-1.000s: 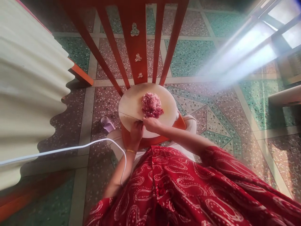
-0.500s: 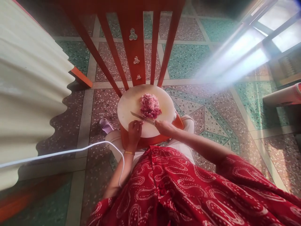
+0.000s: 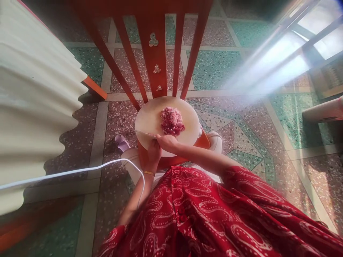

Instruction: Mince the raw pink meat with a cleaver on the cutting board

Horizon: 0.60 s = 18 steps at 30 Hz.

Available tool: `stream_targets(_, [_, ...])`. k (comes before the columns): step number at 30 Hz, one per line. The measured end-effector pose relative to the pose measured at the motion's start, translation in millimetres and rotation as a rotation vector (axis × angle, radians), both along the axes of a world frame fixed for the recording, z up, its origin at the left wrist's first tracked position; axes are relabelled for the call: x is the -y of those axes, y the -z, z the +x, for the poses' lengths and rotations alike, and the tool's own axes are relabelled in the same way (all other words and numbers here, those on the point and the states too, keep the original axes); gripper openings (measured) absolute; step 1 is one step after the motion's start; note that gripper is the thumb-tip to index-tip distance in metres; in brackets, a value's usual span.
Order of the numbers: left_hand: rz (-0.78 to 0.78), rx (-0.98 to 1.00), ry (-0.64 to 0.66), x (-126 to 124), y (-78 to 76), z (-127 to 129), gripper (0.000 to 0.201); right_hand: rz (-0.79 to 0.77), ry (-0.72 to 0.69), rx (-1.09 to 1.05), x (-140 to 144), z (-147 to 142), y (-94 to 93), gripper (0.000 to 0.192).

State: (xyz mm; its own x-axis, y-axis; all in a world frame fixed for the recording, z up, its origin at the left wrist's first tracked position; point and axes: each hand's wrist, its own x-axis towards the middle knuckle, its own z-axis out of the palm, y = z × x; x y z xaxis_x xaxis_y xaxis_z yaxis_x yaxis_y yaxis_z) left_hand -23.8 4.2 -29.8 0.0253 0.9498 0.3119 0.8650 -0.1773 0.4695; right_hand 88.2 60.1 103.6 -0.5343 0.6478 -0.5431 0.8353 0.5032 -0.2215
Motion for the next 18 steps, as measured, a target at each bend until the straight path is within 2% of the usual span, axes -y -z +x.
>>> stream_targets(2, [0.002,0.035,0.002,0,-3.1,0,0.021,-0.003,-0.004,-0.025,1,10,0.7,0.027])
stream_targets(4, [0.017,0.085,0.009,1,-6.9,0,0.02,0.006,0.006,-0.024,4,35,2.7,0.03])
stream_targets(7, [0.048,0.146,-0.006,4,-10.5,-1,0.02,0.046,0.092,0.059,13,71,3.8,0.04])
stream_targets(9, [0.063,0.156,-0.03,6,-11.1,-1,0.021,0.056,0.102,0.078,19,81,1.3,0.039])
stream_targets(14, [0.038,0.12,-0.01,7,-8.9,0,0.023,0.029,0.031,0.054,28,68,-9.5,0.03])
stream_targets(18, [0.022,0.13,0.01,3,-4.2,-1,0.023,0.044,0.025,0.041,22,48,-7.1,0.03])
